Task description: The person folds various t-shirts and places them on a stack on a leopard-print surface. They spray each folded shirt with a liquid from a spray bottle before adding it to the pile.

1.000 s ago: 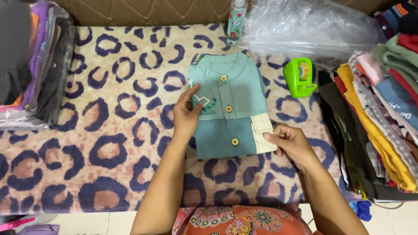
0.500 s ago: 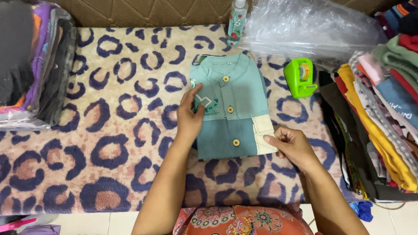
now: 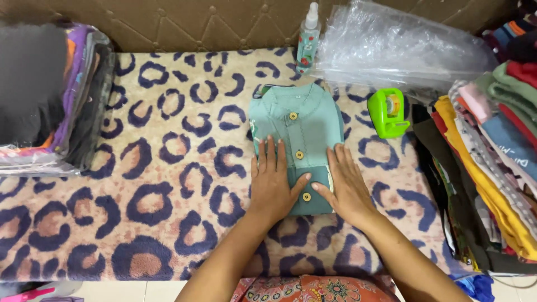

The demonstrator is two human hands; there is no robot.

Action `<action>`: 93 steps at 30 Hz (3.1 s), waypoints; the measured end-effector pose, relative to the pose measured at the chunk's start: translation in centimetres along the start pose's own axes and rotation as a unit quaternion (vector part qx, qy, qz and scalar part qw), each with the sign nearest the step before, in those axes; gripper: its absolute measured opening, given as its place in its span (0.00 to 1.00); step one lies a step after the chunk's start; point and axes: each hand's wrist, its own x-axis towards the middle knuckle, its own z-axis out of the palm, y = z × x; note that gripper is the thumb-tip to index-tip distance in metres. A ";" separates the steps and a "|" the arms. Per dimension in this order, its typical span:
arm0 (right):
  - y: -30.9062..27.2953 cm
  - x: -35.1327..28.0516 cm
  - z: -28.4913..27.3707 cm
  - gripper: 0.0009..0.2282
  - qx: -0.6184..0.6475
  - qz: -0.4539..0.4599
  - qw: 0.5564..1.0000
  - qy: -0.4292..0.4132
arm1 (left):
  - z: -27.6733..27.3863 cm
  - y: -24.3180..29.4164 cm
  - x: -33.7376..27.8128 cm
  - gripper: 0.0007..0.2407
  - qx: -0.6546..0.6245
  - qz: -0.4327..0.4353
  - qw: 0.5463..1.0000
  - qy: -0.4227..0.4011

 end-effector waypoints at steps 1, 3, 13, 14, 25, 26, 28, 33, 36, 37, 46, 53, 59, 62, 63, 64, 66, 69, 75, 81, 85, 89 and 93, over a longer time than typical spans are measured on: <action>0.3 -0.2 -0.1 0.37 0.001 0.028 0.999 -0.033 | 0.0 0.0 0.0 0.42 0.013 -0.028 0.999 -0.017; 0.6 0.1 -0.7 0.40 0.000 0.056 0.997 -0.059 | 0.2 -0.8 0.7 0.44 0.028 -0.051 0.998 -0.030; -0.4 12.1 -5.9 0.40 0.045 0.028 0.996 0.065 | 2.7 -9.4 8.4 0.22 -0.102 -0.018 0.986 0.128; 0.6 14.2 -5.0 0.40 0.093 0.011 0.989 0.118 | 3.6 -10.4 8.5 0.23 -0.185 -0.049 0.957 0.219; 1.4 30.8 -2.7 0.46 0.138 -0.037 0.950 0.278 | -1.3 -12.5 8.6 0.20 -0.313 -0.115 0.884 0.327; 1.1 30.8 -2.6 0.46 0.151 0.014 0.957 0.248 | -1.1 -12.5 8.4 0.20 -0.307 -0.129 0.886 0.323; 1.5 30.9 -2.5 0.45 0.168 0.005 0.951 0.259 | -1.1 -12.7 8.7 0.20 -0.322 -0.135 0.881 0.320; 3.4 29.1 -4.6 0.43 0.181 -0.119 0.893 0.394 | -0.7 -12.8 8.8 0.20 -0.296 -0.138 0.885 0.331; 2.7 24.6 -9.4 0.46 0.183 -0.209 0.854 0.439 | -0.7 -12.7 8.8 0.20 -0.287 -0.144 0.889 0.326; 2.5 23.0 -10.7 0.43 0.250 -0.225 0.856 0.391 | -0.6 -12.8 8.9 0.20 -0.279 -0.138 0.891 0.330; -2.0 4.6 -11.5 0.28 0.437 -0.029 0.879 0.187 | 0.3 -13.9 8.7 0.20 -0.347 -0.124 0.875 0.314; 0.5 -1.6 -7.0 0.25 0.139 -0.056 0.975 0.166 | 0.6 -13.8 8.5 0.19 -0.308 -0.141 0.877 0.341; -0.7 -2.2 -5.2 0.19 0.039 -0.054 0.991 0.113 | -0.1 -12.9 8.1 0.18 -0.328 -0.152 0.870 0.334; -0.4 -2.1 -4.9 0.19 0.068 -0.061 0.989 0.119 | -0.2 -12.7 8.0 0.18 -0.335 -0.140 0.868 0.338; 0.7 -1.7 -4.2 0.19 0.068 -0.062 0.989 0.119 | -0.1 -12.8 8.0 0.18 -0.335 -0.139 0.868 0.339; 1.9 -1.2 -3.6 0.21 0.097 -0.062 0.986 0.122 | 0.0 -12.9 8.0 0.18 -0.335 -0.140 0.868 0.339; 3.0 -0.3 -3.4 0.22 0.124 -0.064 0.982 0.124 | 0.2 -13.1 8.1 0.18 -0.337 -0.140 0.867 0.340; 1.7 2.0 -5.6 0.22 0.101 -0.081 0.971 0.201 | 0.5 -13.3 8.1 0.19 -0.341 -0.142 0.864 0.342; -0.1 12.0 -8.1 0.35 0.236 -0.161 0.906 0.313 | 0.4 -13.5 8.3 0.19 -0.336 -0.152 0.863 0.345; -0.4 24.9 -5.7 0.34 0.175 -0.207 0.916 0.295 | -0.6 -13.4 8.4 0.19 -0.332 -0.154 0.879 0.307; 1.4 30.7 -3.6 0.40 0.292 -0.068 0.903 0.308 | -0.8 -13.4 8.6 0.19 -0.304 -0.135 0.890 0.311; 1.3 32.6 -2.9 0.45 0.285 0.064 0.924 0.247 | -2.0 -11.9 8.6 0.19 -0.257 -0.197 0.904 0.280; 3.4 33.5 -2.4 0.39 0.191 0.052 0.950 0.239 | -2.4 -11.6 8.8 0.19 -0.285 -0.203 0.894 0.279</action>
